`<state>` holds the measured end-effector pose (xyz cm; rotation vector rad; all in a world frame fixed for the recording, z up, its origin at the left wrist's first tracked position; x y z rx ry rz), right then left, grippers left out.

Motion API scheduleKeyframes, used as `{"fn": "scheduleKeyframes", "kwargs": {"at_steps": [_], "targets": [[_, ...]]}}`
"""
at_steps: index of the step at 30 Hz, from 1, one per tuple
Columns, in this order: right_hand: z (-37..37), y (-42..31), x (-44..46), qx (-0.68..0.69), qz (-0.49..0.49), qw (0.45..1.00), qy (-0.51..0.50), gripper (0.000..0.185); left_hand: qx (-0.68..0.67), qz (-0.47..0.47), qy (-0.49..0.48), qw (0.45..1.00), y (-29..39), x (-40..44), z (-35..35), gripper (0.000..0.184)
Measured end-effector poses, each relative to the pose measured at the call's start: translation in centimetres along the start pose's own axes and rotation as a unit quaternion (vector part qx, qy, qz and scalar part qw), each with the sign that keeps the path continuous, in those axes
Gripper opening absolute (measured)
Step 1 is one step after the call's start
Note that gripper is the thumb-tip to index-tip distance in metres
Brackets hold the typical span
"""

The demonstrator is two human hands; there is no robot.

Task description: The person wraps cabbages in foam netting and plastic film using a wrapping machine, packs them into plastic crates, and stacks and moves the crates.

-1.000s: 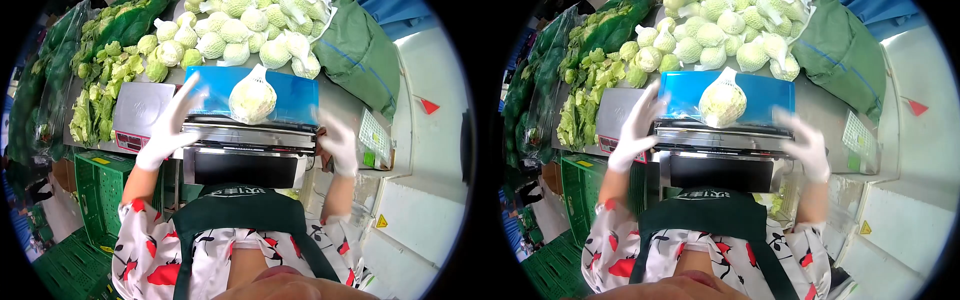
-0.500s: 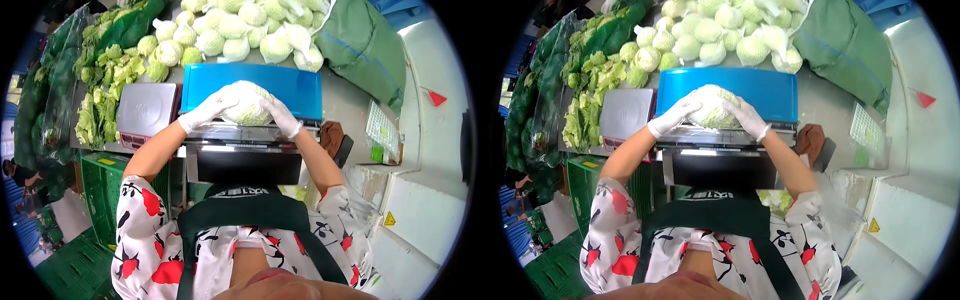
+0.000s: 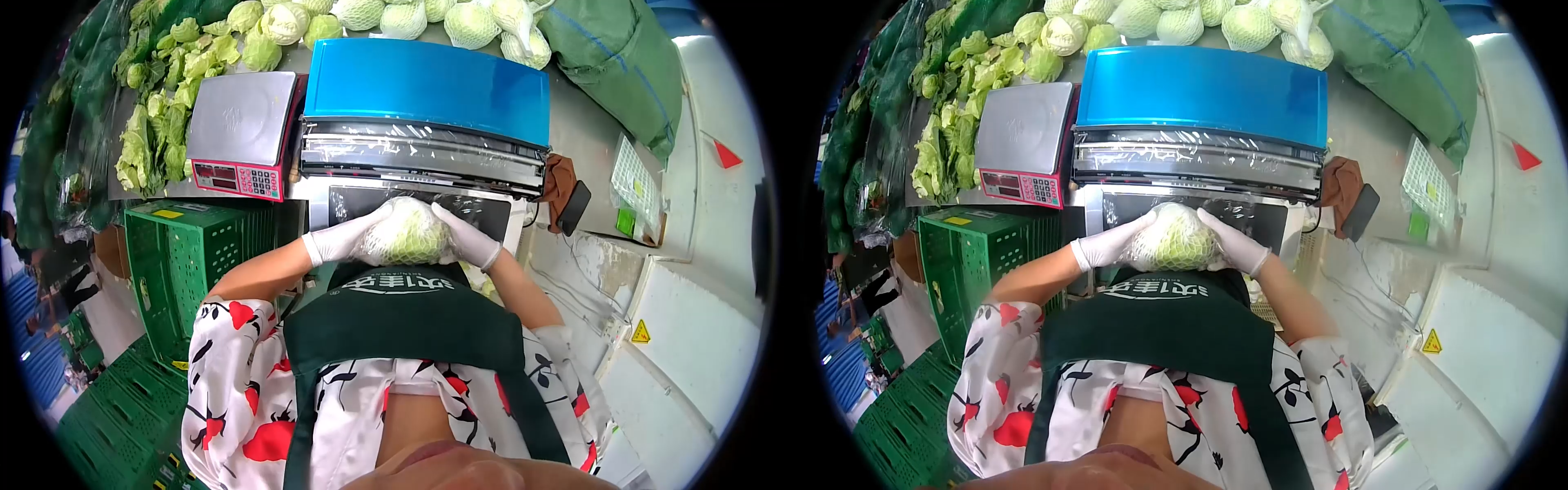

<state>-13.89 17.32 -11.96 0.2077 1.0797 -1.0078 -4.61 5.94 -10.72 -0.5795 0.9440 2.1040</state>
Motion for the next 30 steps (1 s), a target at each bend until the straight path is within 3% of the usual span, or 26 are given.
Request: {"fn": "scheduleKeyframes", "kwargs": {"at_steps": [1,3,5,6,7,8,10,12,15,16,18,20,21,23,24,25,26,28,30], "targets": [[-0.3,0.5,-0.4,0.036,-0.009,0.999,-0.006,0.075,-0.009,-0.043,0.018,0.999,0.8,-2.1,1.7,0.071],[-0.8,2.3,-1.3,0.108,-0.029,0.994,-0.016,0.065,-0.037,0.039,0.003,0.999,-1.2,-2.0,0.6,0.069],[-1.9,1.5,-2.3,-0.044,-0.182,0.981,0.043,0.053,-0.004,0.105,0.033,0.994,-0.5,-4.4,0.9,0.064],[-2.1,1.5,-3.1,-0.120,-0.253,0.957,0.073,0.048,0.126,0.139,0.125,0.974,-1.4,-5.0,-1.0,0.059],[-2.5,0.7,-5.1,-0.308,-0.363,0.853,0.215,0.036,0.309,0.172,0.223,0.908,-1.1,-6.0,-1.7,0.056],[-3.5,1.6,-5.4,-0.268,-0.357,0.864,0.234,0.031,0.478,0.197,0.309,0.798,-0.5,-7.1,-1.8,0.053],[-5.1,2.5,-6.2,-0.188,-0.342,0.880,0.269,0.024,0.599,0.390,0.390,0.580,2.0,-9.7,0.7,0.046],[-6.1,2.8,-7.0,-0.065,-0.331,0.900,0.278,0.025,0.529,0.288,0.411,0.685,1.7,-9.8,-1.9,0.044],[-7.8,3.6,-7.0,0.069,-0.314,0.902,0.287,0.035,0.267,0.233,0.412,0.840,0.3,-9.8,-4.1,0.034],[-8.5,5.6,-5.8,0.076,-0.268,0.915,0.292,0.035,0.205,0.207,0.385,0.876,-1.9,-8.8,-5.7,0.032],[-10.4,10.8,-2.8,0.089,-0.170,0.935,0.298,0.035,0.159,0.061,0.326,0.930,-8.4,-5.1,-8.4,0.030],[-10.5,13.3,1.3,-0.043,-0.121,0.960,0.250,0.031,0.198,0.037,0.267,0.942,-12.5,-1.0,-8.4,0.022],[-8.9,12.6,3.5,-0.112,-0.098,0.960,0.238,0.030,0.270,0.043,0.234,0.933,-12.8,0.9,-7.5,0.017],[-5.7,12.0,7.0,-0.251,-0.048,0.944,0.208,0.037,0.505,0.289,0.254,0.773,-9.4,3.1,-5.9,0.015],[-3.4,14.0,10.7,0.122,-0.127,0.984,-0.007,0.038,0.597,0.399,0.254,0.648,-8.3,2.5,-3.9,0.015],[-0.9,16.1,13.0,0.479,-0.038,0.849,-0.220,0.041,0.675,0.323,0.202,0.632,-10.1,3.5,-4.5,0.022],[0.8,15.3,13.5,0.511,-0.015,0.809,-0.289,0.040,0.692,0.308,0.219,0.615,-8.9,2.5,-4.3,0.023],[3.9,12.0,11.4,0.454,-0.024,0.829,-0.325,0.039,0.724,0.282,0.255,0.576,-3.7,-1.1,-2.3,0.025],[7.0,8.4,8.3,0.384,-0.036,0.854,-0.349,0.038,0.634,0.380,0.255,0.623,2.5,-4.5,-0.1,0.021]]}}
Point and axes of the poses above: each hand's wrist, its own x-axis towards the middle knuckle, its own z-axis out of the palm, y = z × x, the point moved 10 cm from there along x, towards the middle knuckle, and after that the axes turned 13 degrees about x, right-handed, at the moved point
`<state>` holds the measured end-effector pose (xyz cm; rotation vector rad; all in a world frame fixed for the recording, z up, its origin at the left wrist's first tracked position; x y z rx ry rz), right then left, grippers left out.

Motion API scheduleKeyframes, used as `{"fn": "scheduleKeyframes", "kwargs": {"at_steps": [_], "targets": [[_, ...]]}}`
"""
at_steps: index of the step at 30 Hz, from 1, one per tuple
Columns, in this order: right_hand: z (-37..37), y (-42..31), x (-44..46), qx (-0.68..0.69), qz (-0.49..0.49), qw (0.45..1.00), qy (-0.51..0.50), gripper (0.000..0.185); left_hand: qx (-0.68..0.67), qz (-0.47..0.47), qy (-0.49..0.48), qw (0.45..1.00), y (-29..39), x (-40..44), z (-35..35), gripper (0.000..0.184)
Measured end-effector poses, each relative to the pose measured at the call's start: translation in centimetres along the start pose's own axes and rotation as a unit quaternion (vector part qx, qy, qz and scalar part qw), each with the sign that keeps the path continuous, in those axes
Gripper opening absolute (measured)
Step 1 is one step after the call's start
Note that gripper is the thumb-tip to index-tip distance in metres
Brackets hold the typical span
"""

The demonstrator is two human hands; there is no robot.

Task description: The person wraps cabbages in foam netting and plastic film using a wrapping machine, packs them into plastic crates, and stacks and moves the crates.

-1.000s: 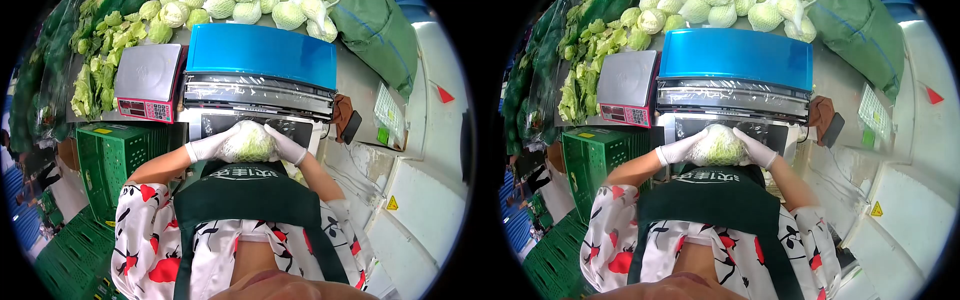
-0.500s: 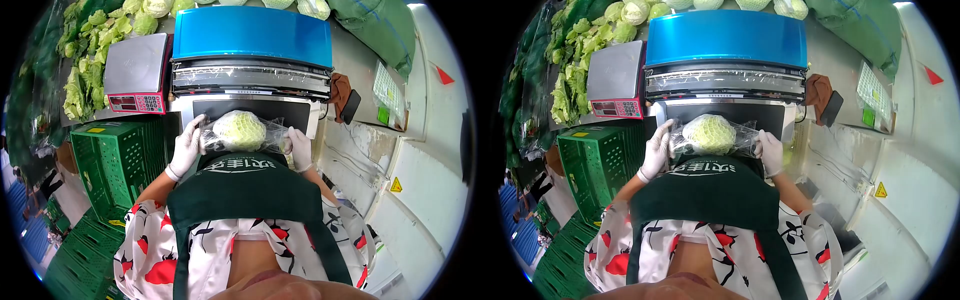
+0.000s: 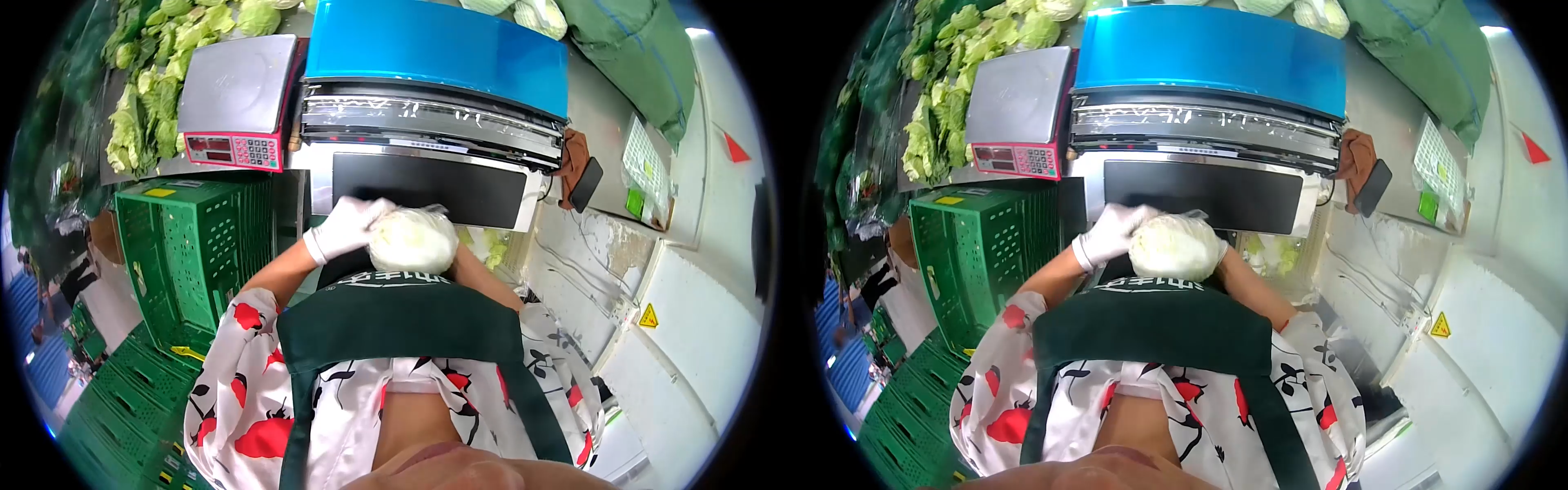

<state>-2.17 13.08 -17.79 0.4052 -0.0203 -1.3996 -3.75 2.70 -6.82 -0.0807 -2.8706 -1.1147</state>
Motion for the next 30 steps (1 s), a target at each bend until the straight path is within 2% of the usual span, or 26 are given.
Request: {"fn": "scheduleKeyframes", "kwargs": {"at_steps": [2,4,5,6,7,8,9,10,11,12,13,14,16,17,18,19,20,21,22,24,26,28,30], "targets": [[4.7,-0.3,0.7,-0.067,0.027,0.997,-0.020,0.036,-0.217,-0.136,0.129,0.958,-0.9,1.9,-4.6,0.014],[8.1,-0.5,1.5,-0.122,0.046,0.991,-0.029,0.035,-0.435,-0.190,0.163,0.865,-1.8,3.5,-5.1,0.011],[9.1,-0.6,1.8,-0.143,0.048,0.988,-0.025,0.034,-0.494,-0.219,0.174,0.823,-0.9,4.7,-4.5,0.015],[10.0,-0.8,2.1,-0.165,0.046,0.985,-0.016,0.034,-0.441,-0.202,0.126,0.865,-0.5,5.4,-3.8,0.029],[10.5,-0.9,2.3,-0.168,0.043,0.985,0.002,0.033,-0.385,-0.185,0.156,0.891,-0.8,5.1,-4.5,0.035],[11.0,-3.7,1.7,-0.457,-0.089,0.884,0.035,0.032,-0.328,-0.169,0.186,0.911,-0.7,4.5,-5.0,0.042],[12.3,-5.4,0.1,-0.691,-0.215,0.687,0.062,0.031,-0.384,-0.127,0.059,0.913,0.0,3.8,-3.4,0.050],[14.7,-5.1,-1.8,-0.846,-0.322,0.416,0.082,0.030,-0.572,-0.146,-0.061,0.805,1.5,2.5,-1.9,0.054],[12.9,-7.1,-2.8,-0.705,-0.358,0.577,0.205,0.028,-0.680,-0.216,-0.124,0.689,3.1,0.3,-2.5,0.057],[10.7,-8.1,-4.9,-0.488,-0.438,0.695,0.294,0.027,-0.777,-0.101,-0.148,0.604,2.8,-0.6,-1.4,0.060],[12.1,-8.2,-5.8,-0.504,-0.469,0.660,0.301,0.027,-0.798,-0.132,-0.132,0.573,1.1,-2.4,-0.6,0.060],[13.6,-8.5,-6.8,-0.516,-0.501,0.623,0.309,0.027,-0.794,-0.225,-0.043,0.563,-4.3,-5.3,2.9,0.060],[14.0,-9.8,-6.3,-0.502,-0.461,0.670,0.295,0.026,-0.781,-0.281,0.073,0.554,-6.0,-8.6,-1.1,0.055],[14.0,-10.3,-5.9,-0.471,-0.435,0.710,0.293,0.025,-0.687,-0.265,0.189,0.650,-9.5,-11.7,-4.1,0.056],[14.5,-10.9,-5.4,-0.476,-0.420,0.718,0.283,0.023,-0.557,-0.271,0.298,0.726,-12.5,-15.5,-7.1,0.058],[14.8,-11.4,-5.0,-0.481,-0.406,0.727,0.274,0.022,-0.609,-0.315,0.372,0.626,-14.8,-19.2,-8.8,0.063],[15.2,-11.8,-4.4,-0.485,-0.391,0.736,0.264,0.021,-0.561,-0.326,0.442,0.620,-15.8,-23.1,-12.6,0.066],[16.1,-12.1,-3.9,-0.512,-0.378,0.727,0.257,0.021,-0.489,-0.322,0.498,0.640,-15.1,-25.7,-17.1,0.066],[16.0,-12.7,-3.4,-0.532,-0.370,0.718,0.253,0.021,-0.478,-0.312,0.520,0.636,-16.4,-29.4,-19.4,0.068],[17.1,-13.4,-2.6,-0.566,-0.360,0.700,0.245,0.022,-0.379,-0.377,0.586,0.609,-15.4,-34.8,-23.6,0.064],[17.6,-14.1,-1.9,-0.559,-0.348,0.713,0.241,0.022,-0.318,-0.422,0.606,0.595,-18.7,-42.2,-24.2,0.058],[17.5,-15.4,-1.3,-0.568,-0.345,0.711,0.229,0.022,-0.115,-0.540,0.545,0.631,-18.1,-45.2,-25.0,0.055],[18.6,-17.5,-0.8,-0.587,-0.340,0.696,0.236,0.020,-0.096,-0.627,0.481,0.605,-21.4,-48.0,-24.1,0.065]]}}
Point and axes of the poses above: each hand's wrist, its own x-axis towards the middle knuckle, its own z-axis out of the palm, y = z × x, the point moved 10 cm from there along x, towards the middle knuckle, and after that the axes turned 13 degrees about x, right-handed, at the moved point
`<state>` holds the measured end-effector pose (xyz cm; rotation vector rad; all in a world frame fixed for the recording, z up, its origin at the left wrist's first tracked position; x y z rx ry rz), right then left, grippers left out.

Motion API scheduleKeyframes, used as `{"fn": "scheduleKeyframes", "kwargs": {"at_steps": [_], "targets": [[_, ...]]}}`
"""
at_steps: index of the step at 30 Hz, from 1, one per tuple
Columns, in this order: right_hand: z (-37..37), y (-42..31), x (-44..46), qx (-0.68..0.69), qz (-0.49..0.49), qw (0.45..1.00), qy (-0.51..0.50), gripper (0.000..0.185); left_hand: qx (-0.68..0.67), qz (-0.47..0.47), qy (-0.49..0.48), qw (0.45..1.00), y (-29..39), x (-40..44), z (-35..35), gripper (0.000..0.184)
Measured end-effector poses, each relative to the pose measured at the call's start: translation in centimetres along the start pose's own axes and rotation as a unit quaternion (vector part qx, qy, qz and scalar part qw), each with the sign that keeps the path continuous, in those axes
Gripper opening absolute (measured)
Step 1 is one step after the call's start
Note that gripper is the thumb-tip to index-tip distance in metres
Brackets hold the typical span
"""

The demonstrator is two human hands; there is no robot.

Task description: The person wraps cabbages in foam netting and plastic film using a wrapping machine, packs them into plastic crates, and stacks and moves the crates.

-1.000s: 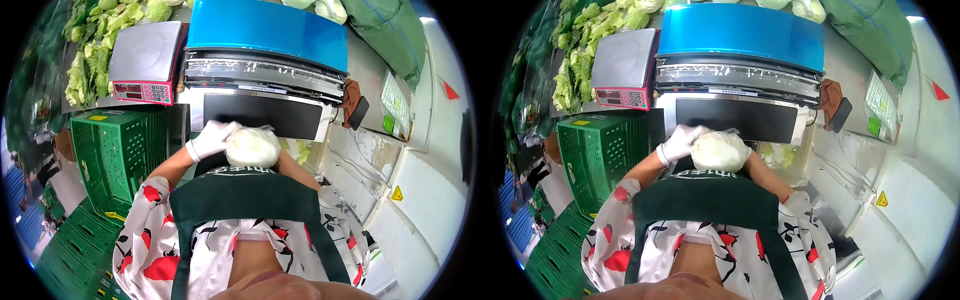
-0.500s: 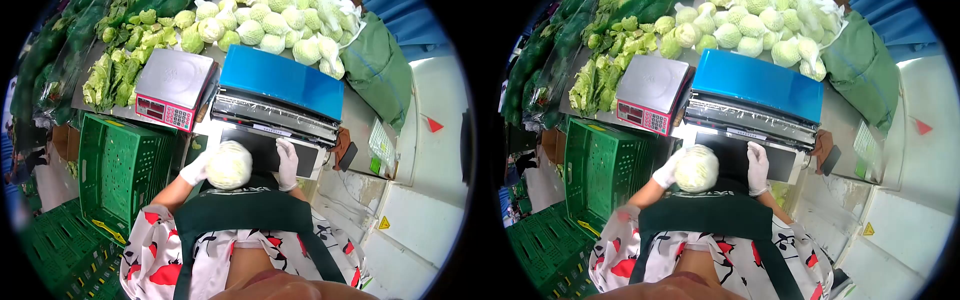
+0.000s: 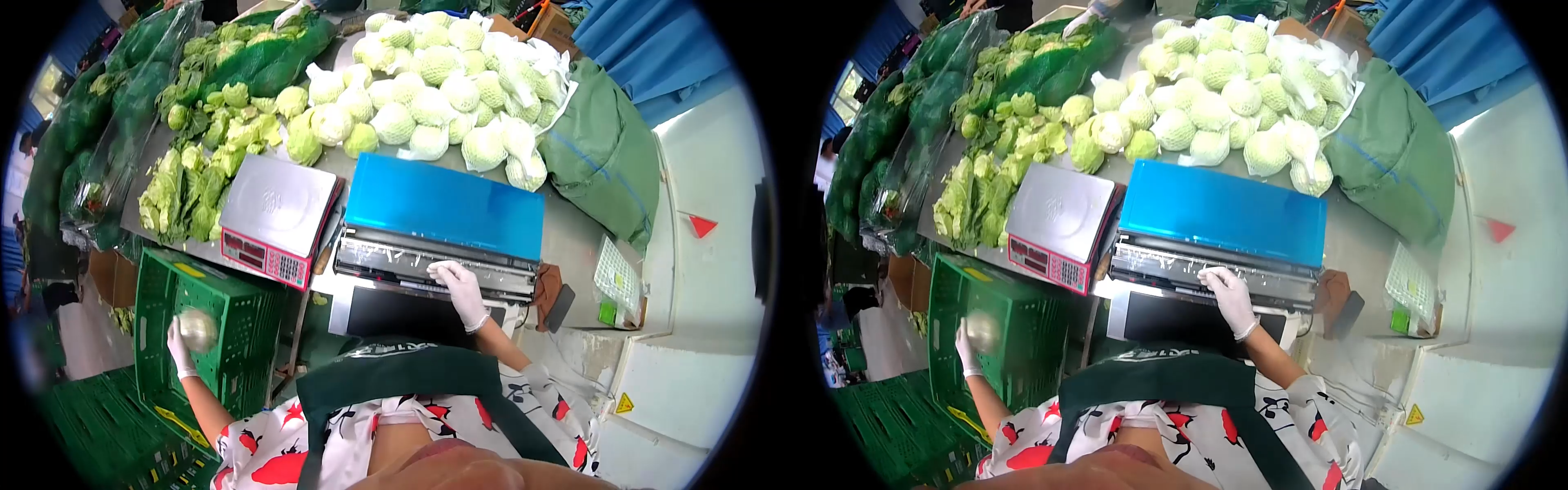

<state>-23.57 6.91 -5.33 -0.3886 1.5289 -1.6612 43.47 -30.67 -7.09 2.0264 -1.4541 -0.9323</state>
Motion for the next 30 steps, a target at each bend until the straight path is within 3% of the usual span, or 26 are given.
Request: {"fn": "scheduleKeyframes", "kwargs": {"at_steps": [1,2,3,5,7,8,9,12,14,15,16,17,20,21,25,29,30], "targets": [[-0.3,-1.2,1.1,-0.014,-0.008,1.000,-0.001,0.020,0.204,0.063,0.101,0.972,2.4,0.1,-0.5,0.066],[-0.7,-2.3,2.5,-0.030,-0.016,0.999,-0.003,0.019,0.396,0.120,0.197,0.889,5.0,-0.4,0.2,0.068],[-1.4,-3.4,4.6,-0.031,-0.041,0.999,0.004,0.018,0.334,0.219,0.190,0.897,9.8,-1.2,2.5,0.067],[-2.4,-7.1,9.0,-0.103,-0.118,0.987,0.046,0.027,0.078,0.271,0.088,0.955,20.4,-3.6,9.6,0.057],[-3.3,-9.2,14.7,-0.172,-0.117,0.975,0.071,0.049,0.021,0.394,-0.008,0.919,30.5,-5.6,18.3,0.059],[-4.5,-8.7,18.4,-0.167,-0.152,0.971,0.081,0.058,0.041,0.416,-0.079,0.905,36.4,-8.1,22.6,0.060],[-4.3,-9.8,21.1,-0.168,-0.146,0.971,0.092,0.073,-0.023,0.403,-0.180,0.897,40.1,-8.6,27.7,0.062],[-3.7,-12.0,29.3,-0.291,-0.141,0.941,0.100,0.090,-0.005,0.506,-0.230,0.831,50.4,-9.8,41.7,0.065],[-3.6,-12.5,33.8,-0.312,-0.156,0.929,0.120,0.103,0.000,0.472,-0.294,0.831,54.5,-8.9,51.7,0.067],[-3.5,-12.6,35.5,-0.323,-0.164,0.923,0.130,0.110,0.020,0.523,-0.254,0.813,57.2,-9.6,54.8,0.071],[-3.3,-12.5,36.9,-0.349,-0.168,0.912,0.135,0.114,0.095,0.502,-0.275,0.815,58.6,-8.9,58.9,0.080],[-3.0,-12.3,38.3,-0.375,-0.170,0.900,0.142,0.118,0.079,0.460,-0.312,0.827,59.5,-8.4,62.3,0.093],[-2.5,-12.1,40.1,-0.450,-0.092,0.878,0.138,0.124,0.142,0.449,-0.306,0.828,60.8,-5.5,72.0,0.102],[-2.3,-12.2,40.2,-0.449,-0.065,0.880,0.138,0.122,0.180,0.356,-0.400,0.825,59.5,-6.1,73.4,0.095],[-3.0,-11.6,41.3,-0.449,-0.025,0.880,0.155,0.120,0.106,0.317,-0.432,0.838,59.3,-7.2,73.7,0.097],[-2.9,-12.9,38.4,-0.396,-0.084,0.903,0.142,0.105,-0.065,0.303,-0.474,0.824,58.9,-10.8,69.0,0.086],[-3.2,-13.6,36.6,-0.393,-0.115,0.902,0.137,0.103,-0.079,0.339,-0.465,0.814,59.0,-12.6,66.6,0.084]]}}
Point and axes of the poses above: each hand's wrist, its own x-axis towards the middle knuckle, its own z-axis out of the palm, y = z × x, the point moved 10 cm from there along x, towards the middle knuckle, and after that the axes turned 13 degrees about x, right-handed, at the moved point
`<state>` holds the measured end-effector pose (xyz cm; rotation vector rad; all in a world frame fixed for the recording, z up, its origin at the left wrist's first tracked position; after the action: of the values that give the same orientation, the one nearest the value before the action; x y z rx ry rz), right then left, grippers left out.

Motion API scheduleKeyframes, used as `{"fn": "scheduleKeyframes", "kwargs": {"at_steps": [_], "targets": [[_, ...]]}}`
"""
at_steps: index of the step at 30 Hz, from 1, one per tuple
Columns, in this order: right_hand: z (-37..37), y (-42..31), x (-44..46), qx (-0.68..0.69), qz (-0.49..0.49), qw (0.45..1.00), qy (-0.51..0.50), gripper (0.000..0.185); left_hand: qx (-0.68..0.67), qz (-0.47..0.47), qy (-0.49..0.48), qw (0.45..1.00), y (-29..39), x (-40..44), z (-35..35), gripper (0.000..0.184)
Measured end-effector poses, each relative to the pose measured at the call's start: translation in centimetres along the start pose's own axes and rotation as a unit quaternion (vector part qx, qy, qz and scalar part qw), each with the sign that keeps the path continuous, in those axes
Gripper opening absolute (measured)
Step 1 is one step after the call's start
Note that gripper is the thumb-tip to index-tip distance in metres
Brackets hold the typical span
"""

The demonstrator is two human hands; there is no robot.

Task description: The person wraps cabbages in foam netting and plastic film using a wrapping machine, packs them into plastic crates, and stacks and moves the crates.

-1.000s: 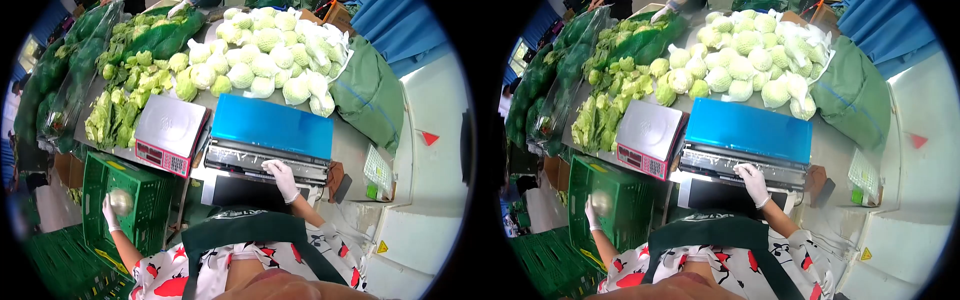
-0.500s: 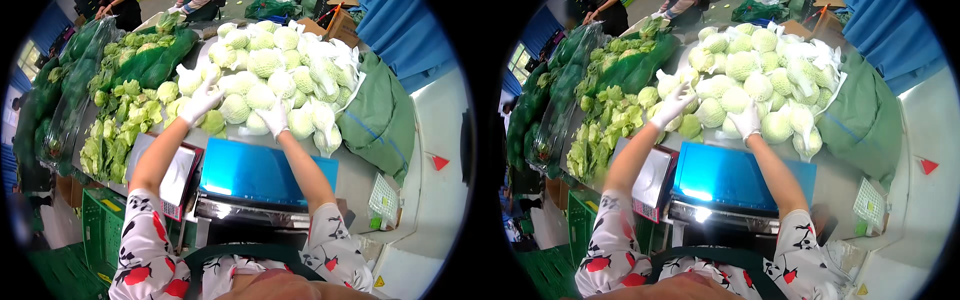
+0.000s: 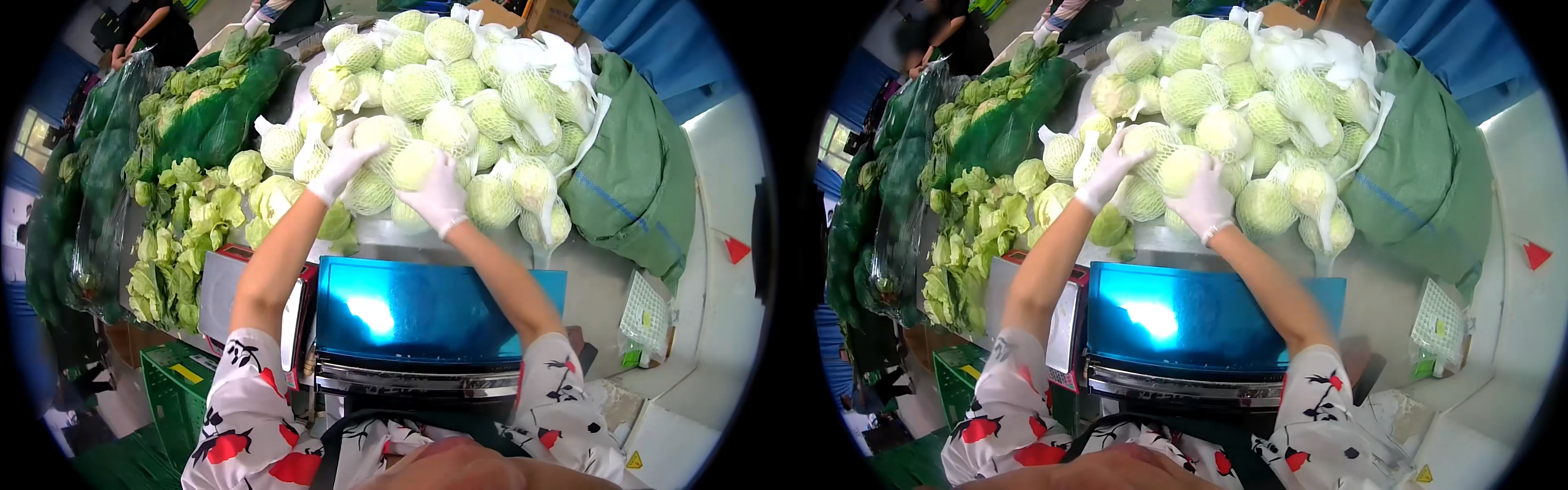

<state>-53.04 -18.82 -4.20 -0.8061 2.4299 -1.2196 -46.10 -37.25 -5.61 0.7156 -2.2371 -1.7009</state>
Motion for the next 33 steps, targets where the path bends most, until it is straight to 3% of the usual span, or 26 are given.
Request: {"fn": "scheduleKeyframes", "kwargs": {"at_steps": [2,3,5,9,12,14,15,16,19,22,24,25,26,28,29,30,32,33], "targets": [[-3.3,-1.6,-3.5,0.018,-0.100,0.995,0.021,0.100,0.009,0.083,0.013,0.996,3.5,-4.8,0.2,0.079],[-5.3,-2.7,-6.1,0.031,-0.165,0.985,0.035,0.097,-0.021,0.070,-0.001,0.997,4.0,-7.4,0.9,0.077],[-8.8,-2.8,-11.0,0.109,-0.119,0.986,-0.027,0.094,-0.043,0.043,-0.034,0.998,4.2,-13.7,2.7,0.076],[-12.6,-0.9,-20.1,0.090,-0.126,0.982,-0.105,0.094,-0.083,0.008,-0.151,0.985,3.8,-26.2,9.3,0.078],[-12.9,2.0,-25.8,0.051,-0.080,0.986,-0.139,0.095,-0.142,-0.028,-0.097,0.985,2.1,-32.3,12.1,0.079],[-12.6,2.7,-27.7,0.026,-0.070,0.986,-0.150,0.099,-0.021,-0.076,-0.114,0.990,0.6,-35.0,12.7,0.079],[-12.4,2.3,-27.8,0.002,-0.086,0.984,-0.158,0.103,-0.025,-0.107,-0.129,0.986,0.2,-35.6,12.8,0.080],[-12.4,2.2,-27.6,0.005,-0.089,0.985,-0.151,0.104,0.100,-0.063,-0.123,0.985,-0.1,-35.7,12.0,0.080],[-12.5,2.4,-28.3,0.007,-0.101,0.986,-0.132,0.106,0.175,-0.088,-0.129,0.972,-1.6,-36.4,10.9,0.075],[-15.5,1.9,-31.6,-0.048,-0.146,0.988,-0.011,0.100,0.260,0.021,0.030,0.965,2.8,-38.5,6.1,0.073],[-18.2,3.9,-35.1,-0.059,-0.100,0.986,0.121,0.076,0.506,0.118,0.153,0.841,3.2,-41.6,2.8,0.072],[-18.7,6.0,-37.1,-0.132,-0.055,0.976,0.166,0.072,0.523,0.067,0.154,0.836,1.9,-42.9,1.8,0.068],[-18.9,8.0,-39.1,-0.205,-0.010,0.956,0.208,0.069,0.579,0.061,0.165,0.796,1.0,-44.3,1.5,0.071],[-16.9,10.6,-41.7,-0.329,0.055,0.920,0.205,0.068,0.605,0.034,0.154,0.780,0.6,-45.3,2.3,0.075],[-15.6,11.7,-41.9,-0.326,0.085,0.922,0.189,0.072,0.632,0.058,0.172,0.753,0.7,-45.4,3.1,0.079],[-15.1,10.5,-42.0,-0.352,0.047,0.907,0.225,0.068,0.574,0.043,0.174,0.799,-0.1,-44.9,3.1,0.080],[-14.0,11.2,-41.0,-0.285,0.051,0.934,0.208,0.059,0.468,0.019,0.172,0.867,-1.8,-44.0,3.8,0.081],[-13.2,12.4,-40.3,-0.168,0.079,0.967,0.172,0.049,0.445,0.030,0.175,0.878,-1.6,-43.8,4.3,0.083]]}}
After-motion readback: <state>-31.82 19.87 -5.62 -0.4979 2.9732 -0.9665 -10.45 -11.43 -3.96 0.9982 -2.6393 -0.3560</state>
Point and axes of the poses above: each hand's wrist, its own x-axis towards the middle knuckle, its own z-axis out of the palm, y = z × x, the point moved 10 cm from there along x, towards the middle knuckle, and after that the axes turned 13 degrees about x, right-handed, at the moved point
